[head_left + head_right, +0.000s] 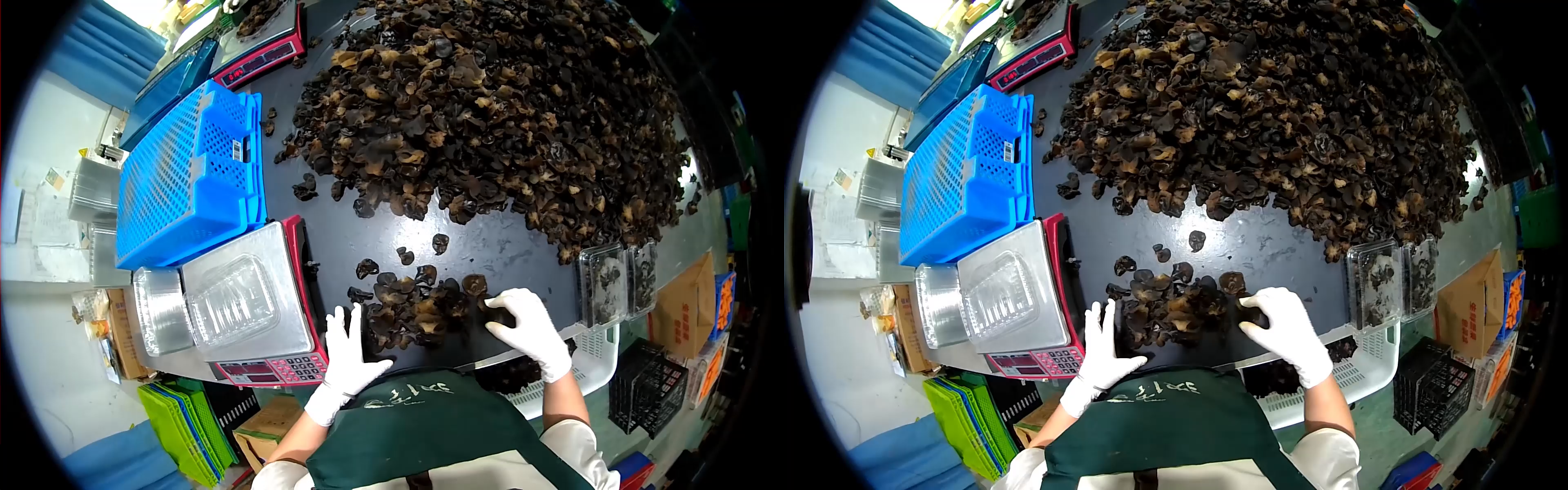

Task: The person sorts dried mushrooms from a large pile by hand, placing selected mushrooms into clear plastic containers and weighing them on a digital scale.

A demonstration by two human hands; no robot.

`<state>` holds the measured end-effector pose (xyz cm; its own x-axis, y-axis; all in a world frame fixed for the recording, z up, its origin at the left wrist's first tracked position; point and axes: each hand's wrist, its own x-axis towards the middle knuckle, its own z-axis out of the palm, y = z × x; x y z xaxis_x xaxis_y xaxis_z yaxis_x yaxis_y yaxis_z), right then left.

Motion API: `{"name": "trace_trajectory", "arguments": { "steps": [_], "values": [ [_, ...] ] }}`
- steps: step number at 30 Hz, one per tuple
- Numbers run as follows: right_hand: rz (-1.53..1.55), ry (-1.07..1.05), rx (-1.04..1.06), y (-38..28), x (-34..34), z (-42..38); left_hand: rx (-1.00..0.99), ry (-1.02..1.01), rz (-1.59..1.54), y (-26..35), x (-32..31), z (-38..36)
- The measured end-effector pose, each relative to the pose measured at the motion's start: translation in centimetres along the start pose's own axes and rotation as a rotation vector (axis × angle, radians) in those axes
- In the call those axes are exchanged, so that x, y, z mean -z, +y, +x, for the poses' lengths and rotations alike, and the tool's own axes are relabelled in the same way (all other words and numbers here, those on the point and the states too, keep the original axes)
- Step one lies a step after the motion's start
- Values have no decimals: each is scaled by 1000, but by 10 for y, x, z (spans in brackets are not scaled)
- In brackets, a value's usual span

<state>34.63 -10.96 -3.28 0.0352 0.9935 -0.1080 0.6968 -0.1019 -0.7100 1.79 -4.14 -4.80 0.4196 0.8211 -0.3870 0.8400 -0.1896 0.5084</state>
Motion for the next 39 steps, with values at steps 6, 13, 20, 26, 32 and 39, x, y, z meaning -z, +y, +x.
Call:
{"name": "trace_trajectory", "arguments": {
  "steps": [6,13,20,26,32,39],
  "values": [
    [-18,119,189,-22,-41,22,47,-3,-31,-5,-11,-4],
    [-80,144,251,-45,-69,40,-40,118,-302,-6,-21,-2],
    [-57,107,262,-30,-84,44,-59,58,-462,14,8,1],
    [87,123,205,-25,-72,39,-137,490,-261,12,78,-21],
    [82,183,200,-22,-65,39,-23,586,374,-43,104,-26],
    [12,164,187,-10,-56,35,-28,560,397,-62,93,0]
  ]
}}
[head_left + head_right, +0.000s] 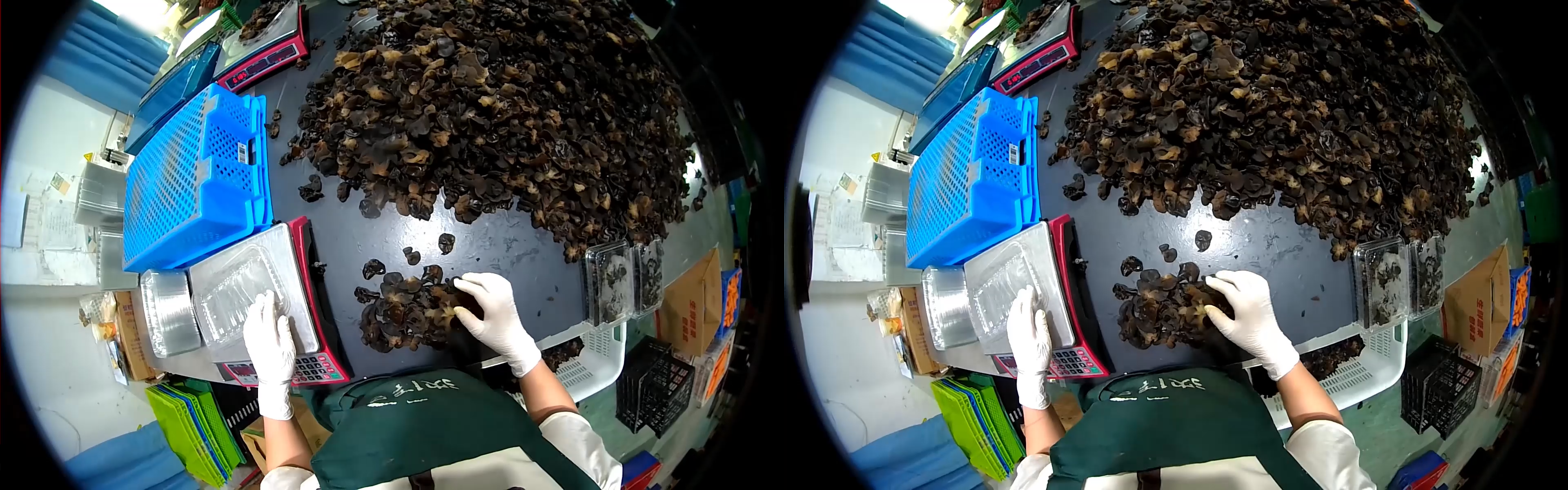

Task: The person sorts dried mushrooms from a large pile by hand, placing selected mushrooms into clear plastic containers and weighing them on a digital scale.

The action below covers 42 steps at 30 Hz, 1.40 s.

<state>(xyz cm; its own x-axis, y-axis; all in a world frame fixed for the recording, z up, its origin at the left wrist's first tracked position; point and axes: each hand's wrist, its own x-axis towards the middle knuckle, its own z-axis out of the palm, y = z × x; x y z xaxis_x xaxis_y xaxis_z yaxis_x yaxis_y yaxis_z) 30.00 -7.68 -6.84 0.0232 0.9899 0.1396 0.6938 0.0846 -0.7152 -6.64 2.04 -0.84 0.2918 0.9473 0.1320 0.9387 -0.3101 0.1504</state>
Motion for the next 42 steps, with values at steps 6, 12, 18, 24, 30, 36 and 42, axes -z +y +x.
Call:
{"name": "trace_trajectory", "arguments": {
  "steps": [6,12,18,24,30,36,42],
  "values": [
    [-44,5,-126,14,17,-24,-69,56,-426,57,19,-2],
    [-127,-34,22,30,-9,-43,-97,-411,-463,97,-40,-34],
    [-106,-109,221,12,-36,-7,-218,-242,-531,109,-107,-39],
    [-224,-341,444,-12,-22,21,-471,-152,-480,113,-112,-35],
    [-216,-134,481,15,-49,10,-509,-64,-438,115,-120,-22],
    [347,0,172,4,-33,20,-50,-29,-950,123,-94,-12],
    [1473,125,-668,12,-17,17,-62,162,-862,86,9,16]
  ]
}}
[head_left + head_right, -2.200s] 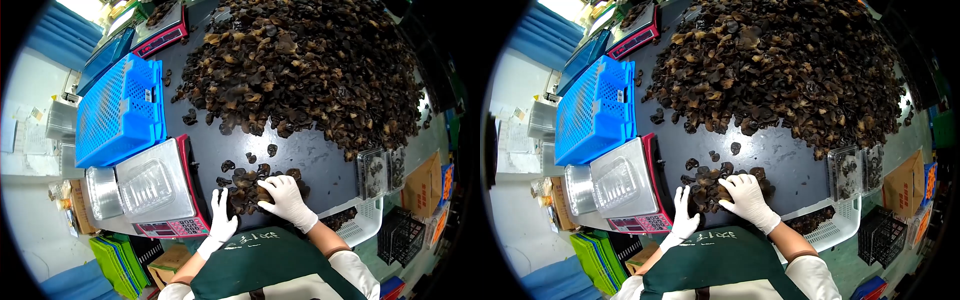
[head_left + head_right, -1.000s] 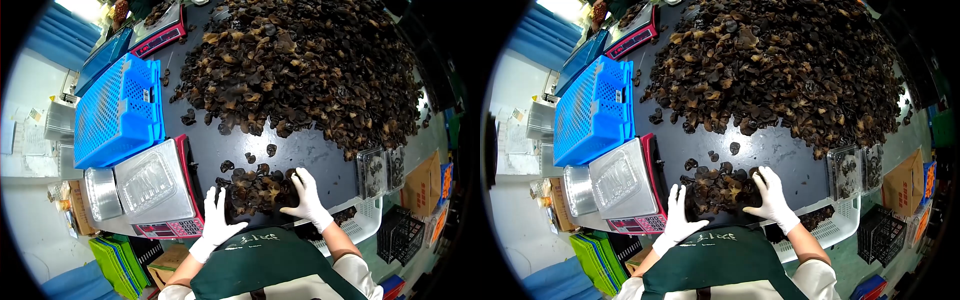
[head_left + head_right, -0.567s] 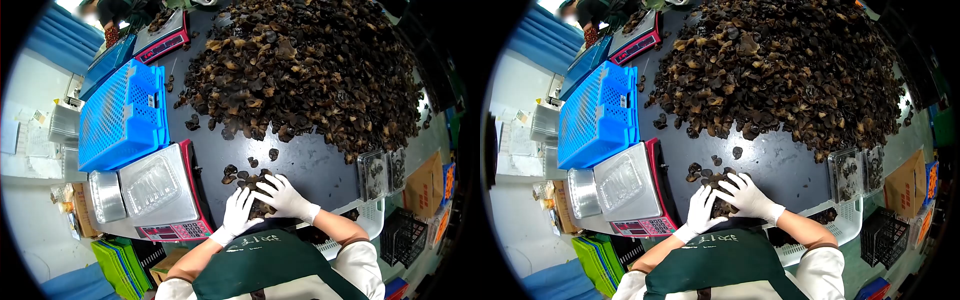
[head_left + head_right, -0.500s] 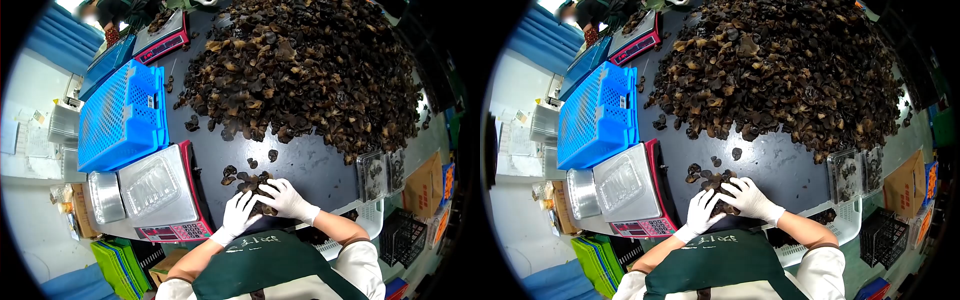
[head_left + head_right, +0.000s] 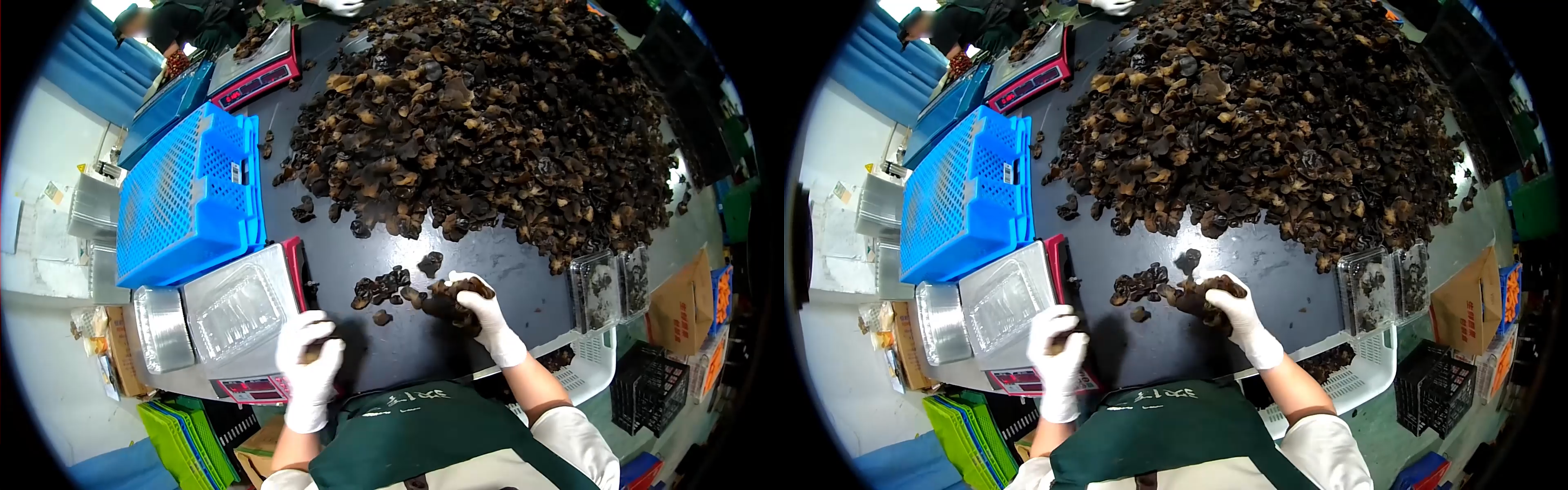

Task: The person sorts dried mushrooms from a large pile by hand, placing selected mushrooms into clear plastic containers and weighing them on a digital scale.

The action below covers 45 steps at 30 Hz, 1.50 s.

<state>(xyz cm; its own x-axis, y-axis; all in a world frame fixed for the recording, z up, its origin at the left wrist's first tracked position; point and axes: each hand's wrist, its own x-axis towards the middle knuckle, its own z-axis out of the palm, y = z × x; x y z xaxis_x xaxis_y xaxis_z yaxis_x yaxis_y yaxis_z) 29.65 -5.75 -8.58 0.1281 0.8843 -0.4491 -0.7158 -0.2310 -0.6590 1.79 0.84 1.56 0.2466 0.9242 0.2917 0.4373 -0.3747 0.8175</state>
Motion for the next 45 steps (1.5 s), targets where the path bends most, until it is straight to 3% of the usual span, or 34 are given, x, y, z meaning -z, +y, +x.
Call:
{"name": "trace_trajectory", "arguments": {
  "steps": [1,2,4,5,6,8,10,11,14,18,20,21,22,24,25,26,27,30,32,37,38,40,42,45],
  "values": [
    [102,55,-171,-11,-4,-3,4,81,-37,-8,18,5],
    [221,40,-148,-14,-10,-3,8,163,-73,-19,39,10],
    [435,-317,-283,1,21,23,40,182,70,-44,83,22],
    [367,-184,-267,-12,-3,13,53,141,91,-58,98,25],
    [360,-193,-264,-10,-2,16,64,103,115,-73,112,28],
    [707,-359,-374,-3,-3,27,13,-54,416,-97,130,31],
    [966,-556,-488,-8,-24,33,83,-30,361,-99,117,25],
    [781,-430,-463,-18,-38,24,109,-4,324,-98,111,26],
    [462,-377,-428,-17,-56,37,58,18,229,-88,90,27],
    [335,-380,-509,-11,-102,54,13,88,74,-83,87,28],
    [2,-397,-285,-21,-165,46,41,151,-33,-84,96,28],
    [-93,-558,-215,-20,-186,50,41,156,-28,-89,102,27],
    [-231,-632,-261,-21,-205,52,37,160,36,-97,108,26],
    [-558,-778,92,-3,-243,58,30,157,97,-109,114,23],
    [-687,-789,-37,-3,-260,57,51,143,87,-113,116,21],
    [-773,-748,78,16,-268,60,72,127,76,-117,117,21],
    [-982,-730,768,54,-265,78,-49,51,249,-107,120,24],
    [-1454,-743,870,85,-266,81,-75,-48,475,-96,122,20],
    [-1509,-716,860,84,-268,68,-44,-90,402,-104,129,13],
    [-1294,-682,922,70,-264,50,9,-55,417,-116,138,4],
    [-1204,-606,1069,60,-255,46,19,-28,373,-120,140,1],
    [-1098,-656,989,32,-233,50,56,-39,416,-113,147,1],
    [-1349,-602,522,4,-199,51,79,-42,417,-103,153,0],
    [-1663,-442,752,18,-111,65,96,-13,464,-99,156,-7]
  ]
}}
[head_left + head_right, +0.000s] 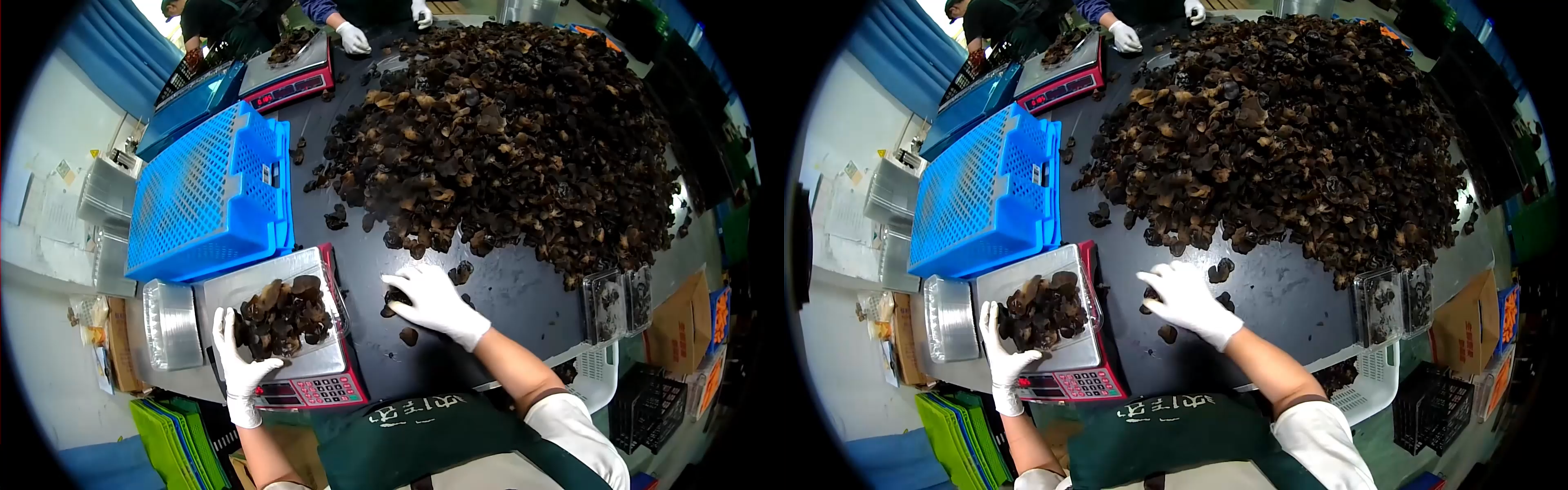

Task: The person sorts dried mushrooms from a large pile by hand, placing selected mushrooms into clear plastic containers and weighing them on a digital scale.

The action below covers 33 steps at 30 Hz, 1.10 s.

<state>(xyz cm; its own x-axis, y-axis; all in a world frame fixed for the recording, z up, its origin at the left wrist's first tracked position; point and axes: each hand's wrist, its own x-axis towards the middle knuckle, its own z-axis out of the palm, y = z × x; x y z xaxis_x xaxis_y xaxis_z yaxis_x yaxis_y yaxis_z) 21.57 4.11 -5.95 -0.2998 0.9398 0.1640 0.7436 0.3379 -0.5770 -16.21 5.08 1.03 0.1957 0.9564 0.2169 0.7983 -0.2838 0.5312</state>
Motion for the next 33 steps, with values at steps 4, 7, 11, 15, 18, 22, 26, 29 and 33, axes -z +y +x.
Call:
{"name": "trace_trajectory", "arguments": {
  "steps": [4,7,11,15,18,22,26,29,33],
  "values": [
    [-84,-129,4,26,7,-62,-40,182,70,32,-1,-8],
    [-10,39,-87,35,25,-91,-186,269,30,75,-15,-17],
    [35,229,-195,61,22,-130,-247,-202,-180,152,-56,-21],
    [22,277,-253,39,23,-138,-296,-514,-151,148,-140,-39],
    [-73,190,-244,23,14,-141,-288,-421,-73,138,-187,-46],
    [-166,235,-245,18,-5,-137,-293,-332,-33,132,-207,-44],
    [0,439,-175,42,-15,-132,-179,-240,-231,136,-212,-45],
    [41,418,-180,48,-7,-131,-83,-251,-334,143,-212,-40],
    [43,406,-87,48,-1,-132,-123,-311,-309,154,-217,-25]
  ]
}}
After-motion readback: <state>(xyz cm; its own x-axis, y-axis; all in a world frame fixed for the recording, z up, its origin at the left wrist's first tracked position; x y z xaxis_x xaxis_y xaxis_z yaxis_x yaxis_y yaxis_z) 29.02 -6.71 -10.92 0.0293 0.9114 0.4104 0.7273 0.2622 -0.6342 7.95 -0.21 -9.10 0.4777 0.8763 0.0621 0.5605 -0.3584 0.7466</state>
